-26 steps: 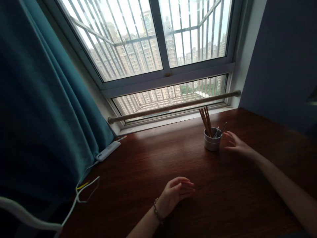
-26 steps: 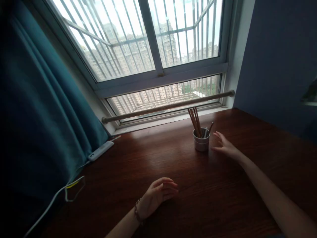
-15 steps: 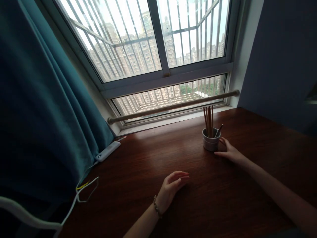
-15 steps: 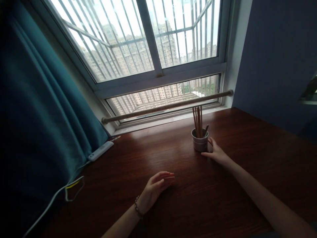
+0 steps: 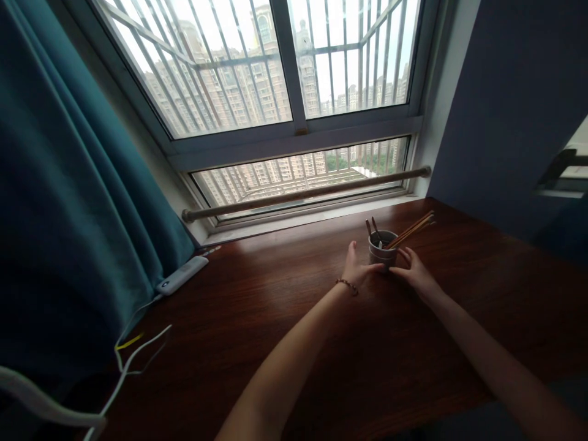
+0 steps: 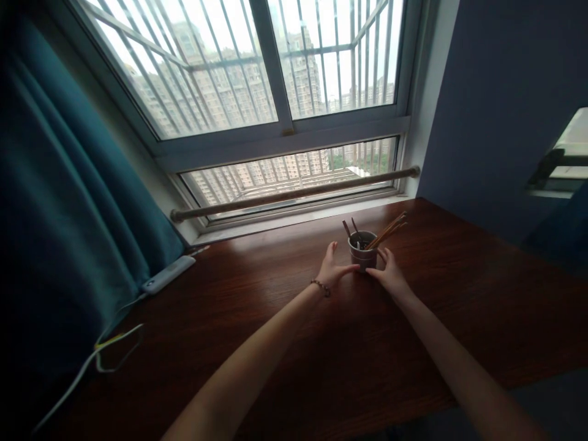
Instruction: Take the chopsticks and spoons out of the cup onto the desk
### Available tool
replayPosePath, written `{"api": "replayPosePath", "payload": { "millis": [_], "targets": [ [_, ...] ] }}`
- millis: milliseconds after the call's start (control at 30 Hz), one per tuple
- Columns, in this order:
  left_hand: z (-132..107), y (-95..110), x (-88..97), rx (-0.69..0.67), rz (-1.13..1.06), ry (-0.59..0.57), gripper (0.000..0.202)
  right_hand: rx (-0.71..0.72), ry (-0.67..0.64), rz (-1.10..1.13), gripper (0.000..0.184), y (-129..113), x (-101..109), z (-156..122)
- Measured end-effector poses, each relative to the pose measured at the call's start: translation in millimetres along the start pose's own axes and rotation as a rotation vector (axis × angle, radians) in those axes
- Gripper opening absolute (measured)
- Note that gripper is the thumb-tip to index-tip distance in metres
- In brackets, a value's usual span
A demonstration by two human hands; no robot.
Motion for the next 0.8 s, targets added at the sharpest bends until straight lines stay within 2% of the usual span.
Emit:
{"api": "replayPosePath", "payload": {
  "millis": [100, 167, 233, 367, 467, 533, 600, 667, 800],
  "targets": [
    [30.1, 4.5, -24.3, -0.029, -0.161, -0.055, 0.123, 0.023, 0.028, 0.047, 0.104, 1.4, -6.5, 0.4],
    [40.7, 4.0, -37.7, -0.057, -0.229, -0.103, 0.119, 0.067, 0.029, 0.078, 0.099, 1.8, -8.5, 0.8],
    [44.0, 0.0, -43.0, -0.083, -0.249, -0.097, 0.116, 0.109, 0.026, 0.098, 0.098, 1.6, -7.8, 0.0],
    [32.3, 0.5, -36.9, -0.166, -0.239, -0.034, 0.116, 0.142, -0.010, 0.140, 0.089, -2.5, -7.3, -7.4],
    [15.6, 18.7, -18.8, -0.219, -0.233, -0.021, 0.112, 0.145, -0.115, 0.176, 0.080, -10.1, -18.7, -16.9],
    [5.0, 38.4, 6.7, -0.232, -0.237, -0.003, 0.110, 0.170, -0.198, 0.153, 0.075, -17.5, -29.4, -24.5],
    [-4.2, 60.9, 44.6, -0.225, -0.267, 0.019, 0.114, 0.190, -0.264, 0.130, 0.071, -23.7, -38.9, -31.6],
    [-13.2, 84.5, 93.5, -0.221, -0.230, 0.053, 0.109, 0.182, -0.302, 0.146, 0.064, -27.9, -46.0, -37.1],
    [-34.6, 122.6, 208.7, -0.222, -0.124, 0.153, 0.100, 0.173, -0.361, 0.187, 0.051, -45.5, -67.5, -45.1]
  ]
}}
Point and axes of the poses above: each hand's wrist, its own z-axis towards the middle knuckle, its own x-axis out of the back of the hand, y = z × x, the point moved 10 cm from there along z, towards the middle knuckle, and after that the axes turned 10 degrees about -z, right-handed, at the moved point
